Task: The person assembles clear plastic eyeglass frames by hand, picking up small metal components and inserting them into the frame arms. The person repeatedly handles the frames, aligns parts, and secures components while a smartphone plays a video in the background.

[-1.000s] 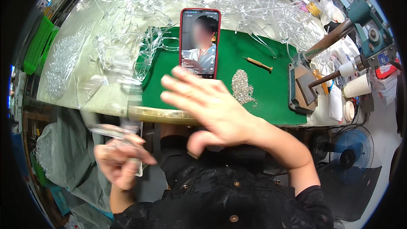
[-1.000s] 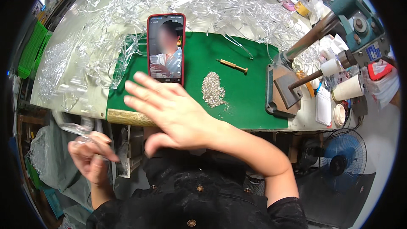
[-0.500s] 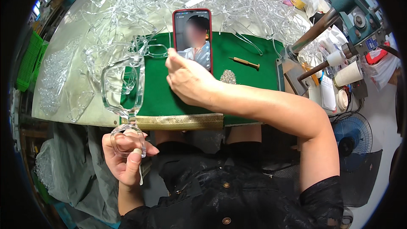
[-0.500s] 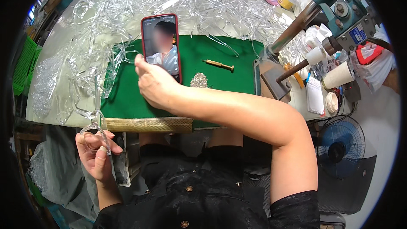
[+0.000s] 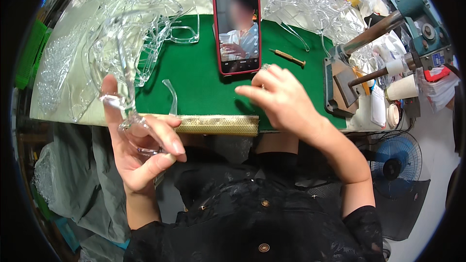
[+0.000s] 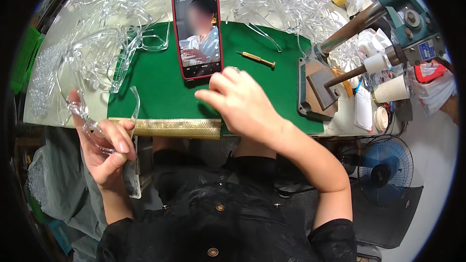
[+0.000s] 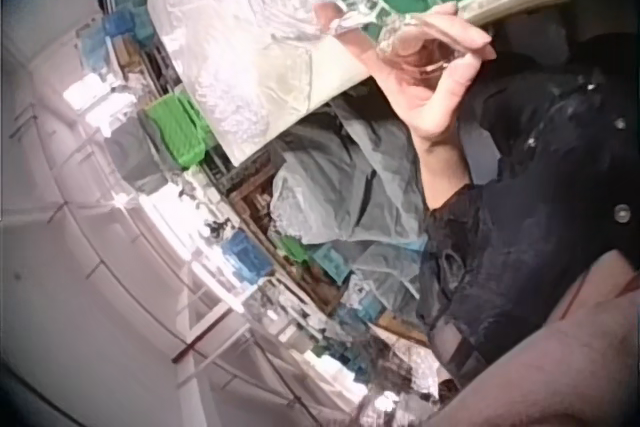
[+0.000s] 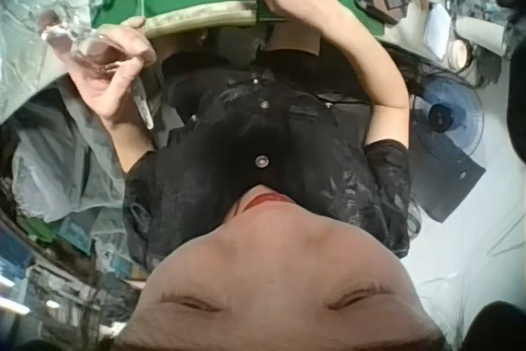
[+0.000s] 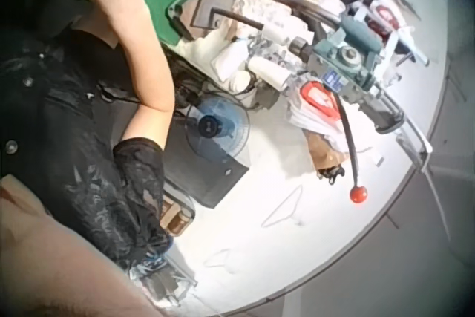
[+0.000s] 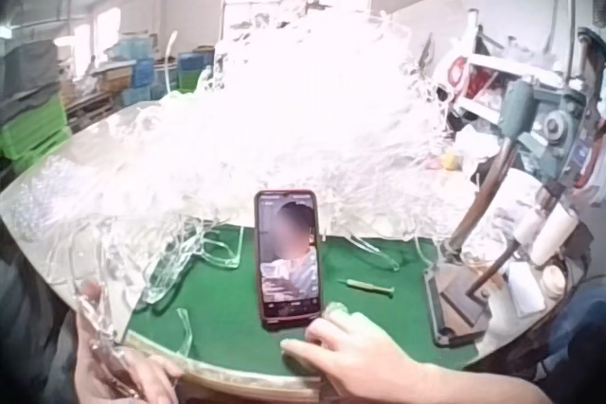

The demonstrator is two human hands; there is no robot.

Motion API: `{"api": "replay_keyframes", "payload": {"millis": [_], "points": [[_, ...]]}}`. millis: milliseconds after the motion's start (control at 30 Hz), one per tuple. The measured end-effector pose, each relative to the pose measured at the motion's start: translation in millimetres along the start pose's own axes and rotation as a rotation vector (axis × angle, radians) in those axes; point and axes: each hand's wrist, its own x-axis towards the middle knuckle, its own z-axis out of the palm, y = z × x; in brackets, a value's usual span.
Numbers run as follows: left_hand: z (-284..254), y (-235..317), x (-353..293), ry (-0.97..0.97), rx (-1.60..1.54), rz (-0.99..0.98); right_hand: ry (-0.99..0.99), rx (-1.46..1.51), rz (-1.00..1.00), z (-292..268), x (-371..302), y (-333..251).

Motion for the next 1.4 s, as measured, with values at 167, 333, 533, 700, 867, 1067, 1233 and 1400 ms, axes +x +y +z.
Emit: {"api": "replay_keyframes", "payload": {"millis": [167, 333, 533, 700, 867, 1067, 1233, 1400], "points": [[12, -9, 10, -0.048, -0.081, 0.029, -0.122, -0.075, 0.047, 14, -16, -12], [18, -13, 12, -0.083, -0.079, 0.035, -0.147, -0.052, 0.058, 3, -29, -13], [16, -19, 10, -0.104, 0.039, 0.045, -0.145, -0.198, 0.054, -14, -62, -11], [17, -26, 5, -0.045, 0.047, 0.068, -0.147, -0.191, 0.140, -27, -81, -6], [21, -29, 6, -0.187, 0.100, 0.052, -0.097, -0.082, 0.143, -12, -56, -15], [18, -31, -6, -0.166, 0.108, -0.033, -0.136, -0.117, 0.182, -14, -63, -18], [10, -41, -10, -0.216, 0.146, -0.008, -0.105, -0.146, 0.205, -25, -73, -20], [30, -37, 1, -0.188, 0.238, 0.050, -0.118, -0.182, 0.135, -6, -62, -26]]}}
